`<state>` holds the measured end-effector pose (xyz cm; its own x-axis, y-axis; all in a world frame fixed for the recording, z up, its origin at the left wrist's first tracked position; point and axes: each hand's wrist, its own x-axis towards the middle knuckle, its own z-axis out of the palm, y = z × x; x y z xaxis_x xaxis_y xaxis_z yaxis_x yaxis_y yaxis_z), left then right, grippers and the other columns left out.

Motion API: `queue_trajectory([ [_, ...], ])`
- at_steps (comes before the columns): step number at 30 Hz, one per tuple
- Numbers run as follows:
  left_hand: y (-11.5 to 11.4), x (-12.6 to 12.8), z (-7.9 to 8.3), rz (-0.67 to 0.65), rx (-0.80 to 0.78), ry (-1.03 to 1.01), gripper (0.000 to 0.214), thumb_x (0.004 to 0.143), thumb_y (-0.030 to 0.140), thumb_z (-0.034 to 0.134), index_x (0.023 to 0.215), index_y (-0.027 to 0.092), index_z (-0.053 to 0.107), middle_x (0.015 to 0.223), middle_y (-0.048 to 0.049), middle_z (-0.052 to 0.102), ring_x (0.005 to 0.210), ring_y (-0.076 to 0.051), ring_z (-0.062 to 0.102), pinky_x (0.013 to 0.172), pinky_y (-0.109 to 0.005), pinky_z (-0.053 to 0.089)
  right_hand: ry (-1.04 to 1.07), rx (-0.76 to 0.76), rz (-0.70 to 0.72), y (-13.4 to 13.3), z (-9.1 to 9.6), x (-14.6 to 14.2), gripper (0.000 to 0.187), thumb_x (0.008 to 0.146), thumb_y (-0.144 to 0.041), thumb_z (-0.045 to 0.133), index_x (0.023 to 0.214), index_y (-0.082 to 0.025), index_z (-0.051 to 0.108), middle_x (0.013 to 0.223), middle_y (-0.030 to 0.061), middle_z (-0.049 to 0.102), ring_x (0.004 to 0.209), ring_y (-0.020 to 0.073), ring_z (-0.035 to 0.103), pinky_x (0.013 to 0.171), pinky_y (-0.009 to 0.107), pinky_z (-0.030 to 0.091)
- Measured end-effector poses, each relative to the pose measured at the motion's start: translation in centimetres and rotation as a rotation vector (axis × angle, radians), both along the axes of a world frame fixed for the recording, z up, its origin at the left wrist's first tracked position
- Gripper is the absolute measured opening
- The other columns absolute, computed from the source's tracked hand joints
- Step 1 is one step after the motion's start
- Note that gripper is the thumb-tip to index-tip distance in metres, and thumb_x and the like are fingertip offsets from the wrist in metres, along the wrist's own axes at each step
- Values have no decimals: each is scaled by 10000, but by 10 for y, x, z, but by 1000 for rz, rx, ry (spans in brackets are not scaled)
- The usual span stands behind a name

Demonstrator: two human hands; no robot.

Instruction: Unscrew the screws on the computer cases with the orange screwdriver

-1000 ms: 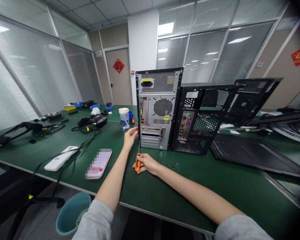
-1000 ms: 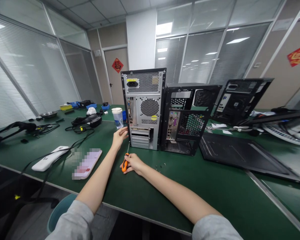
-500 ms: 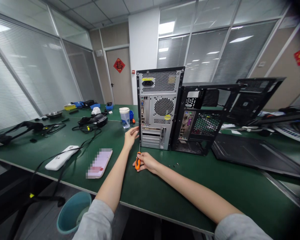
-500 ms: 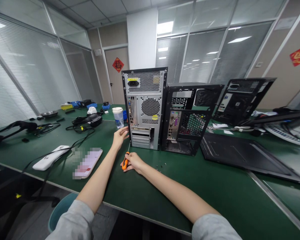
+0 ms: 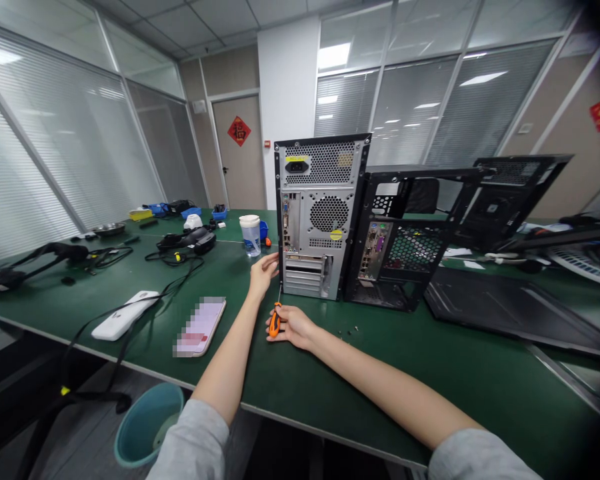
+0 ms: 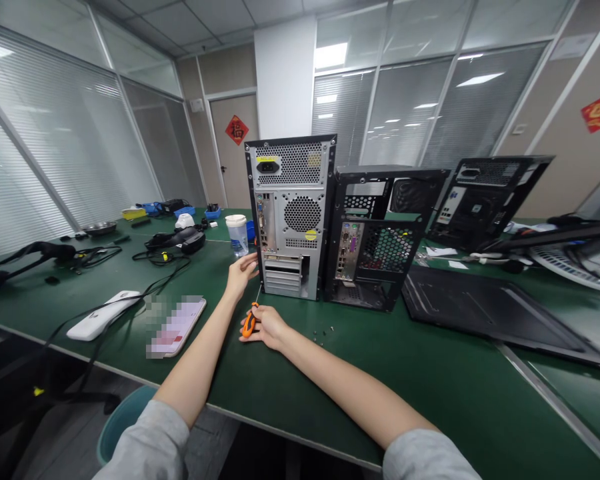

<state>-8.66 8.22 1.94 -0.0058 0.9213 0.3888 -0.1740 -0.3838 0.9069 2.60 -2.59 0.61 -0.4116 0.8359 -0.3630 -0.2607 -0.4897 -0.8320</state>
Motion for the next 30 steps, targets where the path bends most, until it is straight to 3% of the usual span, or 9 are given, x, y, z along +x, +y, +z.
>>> queue_trajectory([
  [9,1,0,-1,2,4,0,482,683,392,715,1099,159,645,1167,-131,658,1114,-256,599,821,-345,525,50,-128,-69,-5,10,-8,230,977,-242,287,876,-166,479,611,18,604,489,132,570,541,290,462],
  [14,2,0,-2,2,8,2,496,683,407,722,1105,159,645,1180,-136,651,1121,-263,595,826,-352,528,14,-202,-91,-5,13,-12,274,980,-295,291,801,-165,453,562,33,579,444,126,516,475,255,415],
  [22,6,-2,-5,1,9,2,545,673,428,734,1132,150,637,1192,-151,644,1128,-278,592,842,-372,527,14,-175,-176,-11,16,-18,180,928,-256,485,779,-172,431,507,3,550,414,94,473,448,220,397],
  [30,8,-2,-7,10,6,11,541,677,419,737,1139,150,655,1198,-146,641,1144,-297,581,879,-429,517,86,-158,-191,-10,27,-15,154,925,-152,457,771,-144,460,528,10,557,460,113,536,463,243,450],
])
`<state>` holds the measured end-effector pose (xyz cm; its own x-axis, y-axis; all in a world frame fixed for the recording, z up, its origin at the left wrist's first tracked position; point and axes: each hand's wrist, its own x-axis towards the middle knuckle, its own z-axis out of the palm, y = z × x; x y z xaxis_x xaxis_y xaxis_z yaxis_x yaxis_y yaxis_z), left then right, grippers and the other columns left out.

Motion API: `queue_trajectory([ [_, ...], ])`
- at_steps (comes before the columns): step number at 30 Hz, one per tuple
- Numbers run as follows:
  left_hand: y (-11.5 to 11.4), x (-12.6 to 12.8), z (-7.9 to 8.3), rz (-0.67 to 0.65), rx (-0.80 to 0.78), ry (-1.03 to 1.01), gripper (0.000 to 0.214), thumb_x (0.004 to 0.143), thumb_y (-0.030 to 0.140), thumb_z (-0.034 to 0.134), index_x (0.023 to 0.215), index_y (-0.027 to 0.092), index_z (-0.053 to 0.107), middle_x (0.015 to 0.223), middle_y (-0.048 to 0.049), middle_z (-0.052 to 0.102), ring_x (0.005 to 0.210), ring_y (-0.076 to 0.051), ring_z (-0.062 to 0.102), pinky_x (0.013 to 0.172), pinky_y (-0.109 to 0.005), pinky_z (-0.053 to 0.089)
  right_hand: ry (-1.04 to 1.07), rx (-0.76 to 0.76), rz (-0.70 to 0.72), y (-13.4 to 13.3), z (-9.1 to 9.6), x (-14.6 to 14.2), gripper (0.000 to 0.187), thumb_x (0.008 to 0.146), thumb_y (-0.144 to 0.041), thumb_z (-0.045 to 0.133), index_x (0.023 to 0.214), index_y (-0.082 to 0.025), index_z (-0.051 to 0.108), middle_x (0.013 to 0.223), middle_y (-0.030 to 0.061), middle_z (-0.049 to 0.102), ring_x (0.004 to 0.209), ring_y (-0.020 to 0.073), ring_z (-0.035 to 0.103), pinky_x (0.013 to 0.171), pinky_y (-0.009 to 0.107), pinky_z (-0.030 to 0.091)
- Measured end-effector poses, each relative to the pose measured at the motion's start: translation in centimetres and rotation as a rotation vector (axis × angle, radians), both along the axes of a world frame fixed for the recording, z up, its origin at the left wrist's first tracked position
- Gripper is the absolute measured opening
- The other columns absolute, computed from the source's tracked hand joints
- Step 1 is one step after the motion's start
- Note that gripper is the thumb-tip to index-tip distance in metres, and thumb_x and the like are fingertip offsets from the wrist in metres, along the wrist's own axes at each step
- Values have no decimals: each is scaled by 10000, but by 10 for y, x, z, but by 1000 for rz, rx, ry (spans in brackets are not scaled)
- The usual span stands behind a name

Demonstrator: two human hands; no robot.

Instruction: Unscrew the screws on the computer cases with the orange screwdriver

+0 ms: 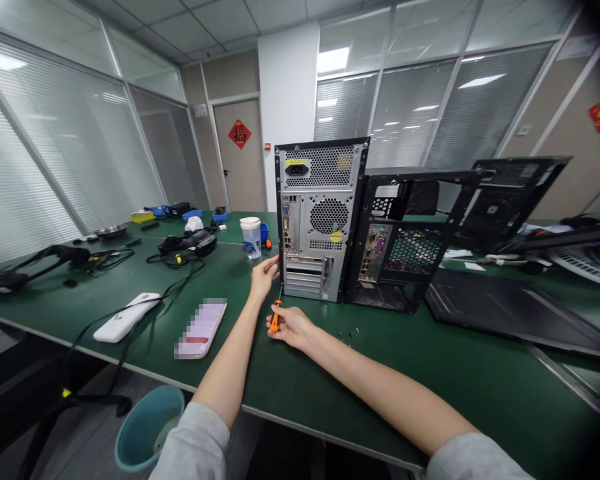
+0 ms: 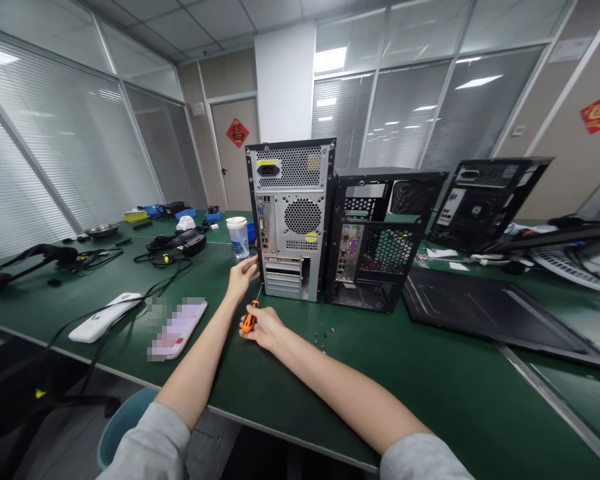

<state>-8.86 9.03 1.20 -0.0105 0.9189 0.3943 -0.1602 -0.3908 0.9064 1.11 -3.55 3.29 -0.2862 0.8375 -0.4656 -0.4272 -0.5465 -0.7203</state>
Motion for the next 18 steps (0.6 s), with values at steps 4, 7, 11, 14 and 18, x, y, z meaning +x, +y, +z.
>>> queue_trajectory([
  [4,1,0,-1,2,-5,-2,520,683,403,735,1135,154,667,1205,-132,640,1144,-296,581,905,-451,508,24,-5,-12,2,2,-1,149,930,-145,435,783,-146,462,544,7,562,474,114,551,478,253,472],
  [7,2,0,-1,2,-12,-7,513,684,391,738,1134,153,671,1209,-131,638,1138,-297,584,909,-464,509,36,-11,-17,3,2,-2,163,936,-147,422,777,-147,456,540,13,565,466,112,548,485,252,478],
  [11,2,0,-1,-1,-15,-12,493,692,371,739,1136,167,672,1211,-118,640,1140,-285,584,913,-450,513,53,-20,-27,4,1,-4,170,943,-147,404,779,-149,448,548,17,572,475,114,555,489,248,481],
  [14,2,0,-1,-3,-16,-14,496,693,371,739,1140,167,669,1212,-116,639,1139,-282,586,916,-447,512,67,-28,-33,3,1,-6,185,949,-146,383,775,-151,445,563,21,577,491,114,563,492,241,481],
  [18,2,-1,-1,-7,-16,-16,502,690,372,740,1139,157,669,1205,-121,642,1132,-283,591,915,-451,513,80,-40,-36,3,2,-7,207,956,-152,362,768,-148,449,578,27,578,521,120,579,499,244,488],
])
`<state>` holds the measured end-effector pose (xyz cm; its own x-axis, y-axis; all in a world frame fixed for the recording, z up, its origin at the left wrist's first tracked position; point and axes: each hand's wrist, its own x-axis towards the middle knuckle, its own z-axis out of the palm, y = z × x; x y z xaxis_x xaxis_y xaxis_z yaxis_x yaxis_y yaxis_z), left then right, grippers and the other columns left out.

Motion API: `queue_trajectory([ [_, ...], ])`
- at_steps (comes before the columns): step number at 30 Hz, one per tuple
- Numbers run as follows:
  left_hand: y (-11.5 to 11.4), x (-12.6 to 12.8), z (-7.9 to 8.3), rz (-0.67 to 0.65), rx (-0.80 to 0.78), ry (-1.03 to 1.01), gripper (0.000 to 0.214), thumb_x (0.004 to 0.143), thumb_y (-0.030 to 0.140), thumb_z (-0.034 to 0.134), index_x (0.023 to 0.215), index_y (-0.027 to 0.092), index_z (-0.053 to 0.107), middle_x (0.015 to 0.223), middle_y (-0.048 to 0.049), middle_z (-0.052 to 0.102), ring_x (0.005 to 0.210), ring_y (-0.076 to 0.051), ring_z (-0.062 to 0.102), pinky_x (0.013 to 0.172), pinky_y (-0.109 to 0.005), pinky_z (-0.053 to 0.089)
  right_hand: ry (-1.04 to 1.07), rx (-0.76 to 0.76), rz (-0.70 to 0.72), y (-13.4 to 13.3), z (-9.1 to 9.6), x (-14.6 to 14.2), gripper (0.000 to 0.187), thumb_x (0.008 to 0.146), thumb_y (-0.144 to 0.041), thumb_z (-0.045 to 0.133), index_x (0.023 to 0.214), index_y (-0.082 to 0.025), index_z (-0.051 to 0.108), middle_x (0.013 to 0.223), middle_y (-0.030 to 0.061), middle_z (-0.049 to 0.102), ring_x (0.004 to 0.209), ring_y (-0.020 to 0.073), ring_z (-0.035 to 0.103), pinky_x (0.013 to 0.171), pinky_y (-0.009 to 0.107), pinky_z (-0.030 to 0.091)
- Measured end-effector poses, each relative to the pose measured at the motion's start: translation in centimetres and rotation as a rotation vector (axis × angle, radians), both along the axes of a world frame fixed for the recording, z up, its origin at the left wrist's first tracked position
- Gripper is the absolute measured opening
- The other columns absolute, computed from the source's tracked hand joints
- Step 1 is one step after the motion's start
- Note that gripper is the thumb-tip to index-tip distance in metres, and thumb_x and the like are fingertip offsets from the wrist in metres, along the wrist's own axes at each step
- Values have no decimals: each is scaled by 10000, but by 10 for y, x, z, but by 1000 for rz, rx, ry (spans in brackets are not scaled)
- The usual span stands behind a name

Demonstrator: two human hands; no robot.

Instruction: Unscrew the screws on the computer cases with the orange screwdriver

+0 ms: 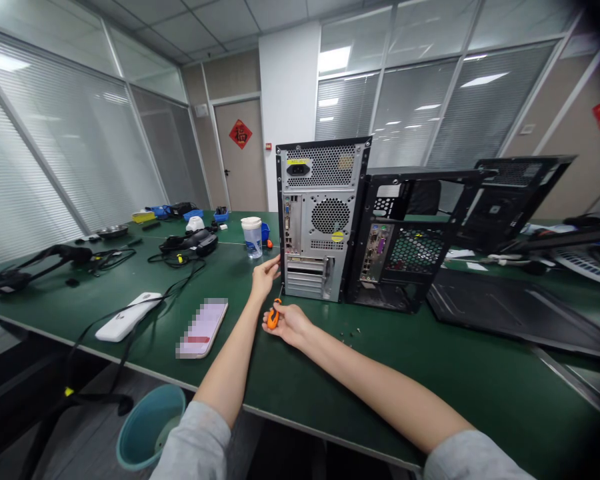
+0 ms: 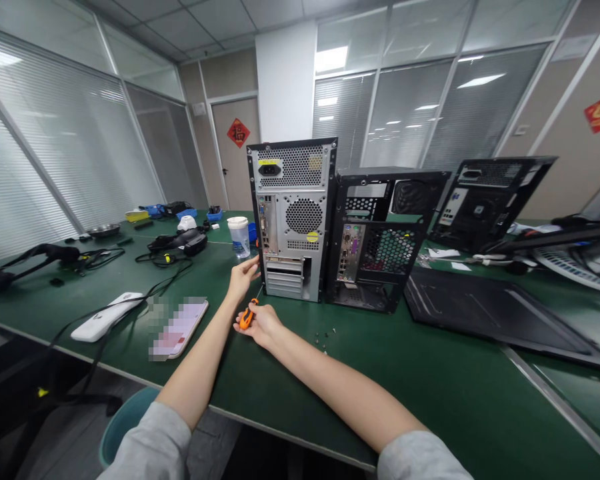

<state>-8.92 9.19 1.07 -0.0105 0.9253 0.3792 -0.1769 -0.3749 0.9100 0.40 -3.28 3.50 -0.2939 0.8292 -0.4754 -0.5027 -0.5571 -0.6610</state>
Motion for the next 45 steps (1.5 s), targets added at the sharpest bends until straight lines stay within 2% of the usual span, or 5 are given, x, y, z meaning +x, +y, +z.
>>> queue_trajectory([
  [13,-1,1,1,5,-1,3,503,693,393,738,1135,162,670,1205,-115,644,1130,-276,591,912,-438,518,24,-22,-49,-5,1,-2,260,958,-140,294,773,-140,478,570,30,557,490,121,552,495,241,457],
  [19,0,0,0,8,4,15,523,680,413,747,1138,170,672,1200,-112,647,1139,-282,584,919,-445,512,-15,-55,-108,-6,-1,-3,309,966,-163,248,742,-166,461,500,-7,491,410,94,460,408,185,367],
  [23,-1,0,0,7,7,17,553,672,428,746,1147,157,666,1201,-118,645,1142,-288,581,915,-446,517,-46,-33,-160,-7,0,-7,222,927,-231,456,712,-190,413,458,-41,447,394,84,430,372,167,327],
  [29,0,0,0,11,0,18,504,692,387,738,1138,163,671,1205,-114,643,1143,-286,582,917,-455,515,-59,-23,-182,-7,-2,-8,232,861,-62,512,691,-180,407,443,-44,441,374,70,424,363,163,324],
  [45,-2,0,1,-1,0,12,481,700,363,730,1139,176,670,1195,-103,650,1125,-263,596,915,-439,517,56,-26,-208,-6,4,-9,227,921,-105,398,707,-178,417,516,-21,484,440,79,478,436,186,410],
])
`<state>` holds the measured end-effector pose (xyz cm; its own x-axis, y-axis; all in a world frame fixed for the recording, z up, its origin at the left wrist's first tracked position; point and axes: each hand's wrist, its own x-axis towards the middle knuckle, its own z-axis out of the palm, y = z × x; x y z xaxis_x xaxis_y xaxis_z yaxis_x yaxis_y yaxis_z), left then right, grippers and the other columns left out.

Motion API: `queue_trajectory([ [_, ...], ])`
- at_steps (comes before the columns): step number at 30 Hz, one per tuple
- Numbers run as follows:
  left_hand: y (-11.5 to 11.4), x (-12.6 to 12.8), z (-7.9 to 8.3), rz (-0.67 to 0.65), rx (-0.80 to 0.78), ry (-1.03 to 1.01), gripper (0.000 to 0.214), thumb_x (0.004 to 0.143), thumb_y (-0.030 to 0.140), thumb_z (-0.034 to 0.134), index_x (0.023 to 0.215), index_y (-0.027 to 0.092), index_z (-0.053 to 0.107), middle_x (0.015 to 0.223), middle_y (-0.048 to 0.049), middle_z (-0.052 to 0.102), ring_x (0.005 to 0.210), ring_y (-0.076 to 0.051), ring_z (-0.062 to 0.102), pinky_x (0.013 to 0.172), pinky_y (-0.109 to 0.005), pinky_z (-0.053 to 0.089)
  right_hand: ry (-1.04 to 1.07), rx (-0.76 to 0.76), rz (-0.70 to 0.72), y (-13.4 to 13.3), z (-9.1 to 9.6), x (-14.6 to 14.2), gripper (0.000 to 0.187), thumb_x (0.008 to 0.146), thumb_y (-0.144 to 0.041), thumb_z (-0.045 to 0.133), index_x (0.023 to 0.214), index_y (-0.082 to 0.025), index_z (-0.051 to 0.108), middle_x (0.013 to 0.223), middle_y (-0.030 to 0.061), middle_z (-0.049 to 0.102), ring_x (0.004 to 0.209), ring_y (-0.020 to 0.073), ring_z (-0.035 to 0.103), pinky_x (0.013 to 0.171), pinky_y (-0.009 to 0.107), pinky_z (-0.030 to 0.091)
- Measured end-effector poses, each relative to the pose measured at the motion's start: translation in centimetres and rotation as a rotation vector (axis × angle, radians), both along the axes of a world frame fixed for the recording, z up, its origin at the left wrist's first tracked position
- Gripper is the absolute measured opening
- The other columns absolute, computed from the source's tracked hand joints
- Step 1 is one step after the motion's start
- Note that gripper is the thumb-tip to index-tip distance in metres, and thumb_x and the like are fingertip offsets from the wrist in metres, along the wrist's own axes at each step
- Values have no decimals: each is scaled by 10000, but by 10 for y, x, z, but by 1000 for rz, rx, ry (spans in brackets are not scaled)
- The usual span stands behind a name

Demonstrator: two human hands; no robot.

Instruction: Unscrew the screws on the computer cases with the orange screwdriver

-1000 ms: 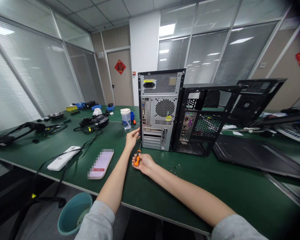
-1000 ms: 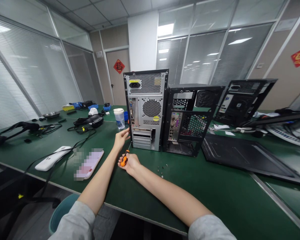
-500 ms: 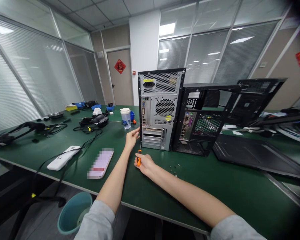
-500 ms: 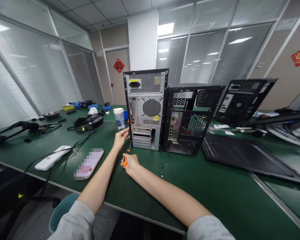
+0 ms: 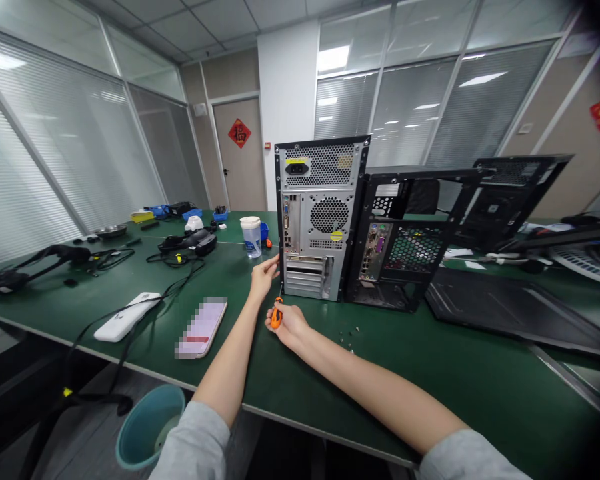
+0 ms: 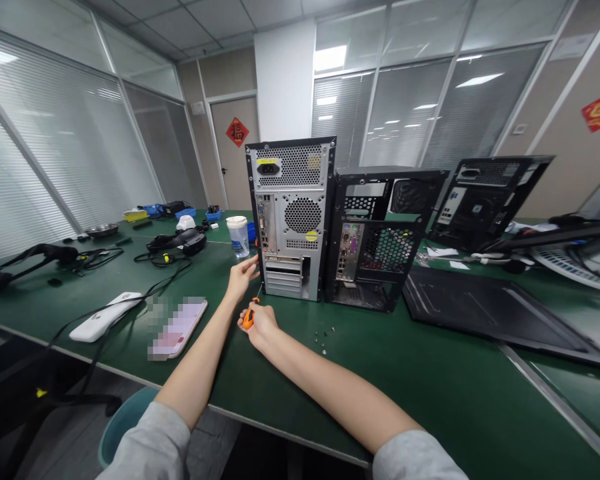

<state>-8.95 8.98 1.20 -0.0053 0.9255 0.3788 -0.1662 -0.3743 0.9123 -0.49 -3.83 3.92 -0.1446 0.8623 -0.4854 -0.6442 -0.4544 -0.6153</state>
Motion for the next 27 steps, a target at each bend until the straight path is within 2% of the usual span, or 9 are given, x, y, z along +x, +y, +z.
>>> queue_trajectory([
  [10,1,0,-1,10,-4,-2,457,715,355,726,1128,167,673,1197,-106,649,1129,-272,595,916,-448,518,3,-45,12,-1,-3,-1,270,951,-158,339,711,-165,462,534,-2,510,446,90,493,458,213,435],
  [15,2,0,-1,13,0,7,450,720,363,718,1127,177,676,1192,-99,653,1130,-267,594,902,-423,527,-13,-59,10,-1,-6,0,282,965,-170,296,759,-164,489,545,1,527,419,87,483,440,201,406],
  [21,2,0,-1,10,2,11,456,723,368,714,1134,175,672,1204,-103,646,1139,-274,588,906,-431,524,-30,-33,-12,-3,-1,0,308,961,-153,267,725,-168,463,501,3,516,388,73,444,378,160,337],
  [25,2,0,-1,10,3,11,453,725,367,714,1133,175,673,1204,-104,645,1141,-275,586,909,-439,523,-53,-9,-48,-5,2,-1,230,938,-199,417,708,-183,432,475,-7,517,380,66,423,359,146,319],
  [27,2,0,-1,11,4,10,455,725,368,714,1135,172,674,1201,-106,646,1142,-278,585,909,-441,522,-65,1,-59,-5,2,-2,207,891,-148,509,699,-176,436,458,-15,506,379,57,414,356,137,310],
])
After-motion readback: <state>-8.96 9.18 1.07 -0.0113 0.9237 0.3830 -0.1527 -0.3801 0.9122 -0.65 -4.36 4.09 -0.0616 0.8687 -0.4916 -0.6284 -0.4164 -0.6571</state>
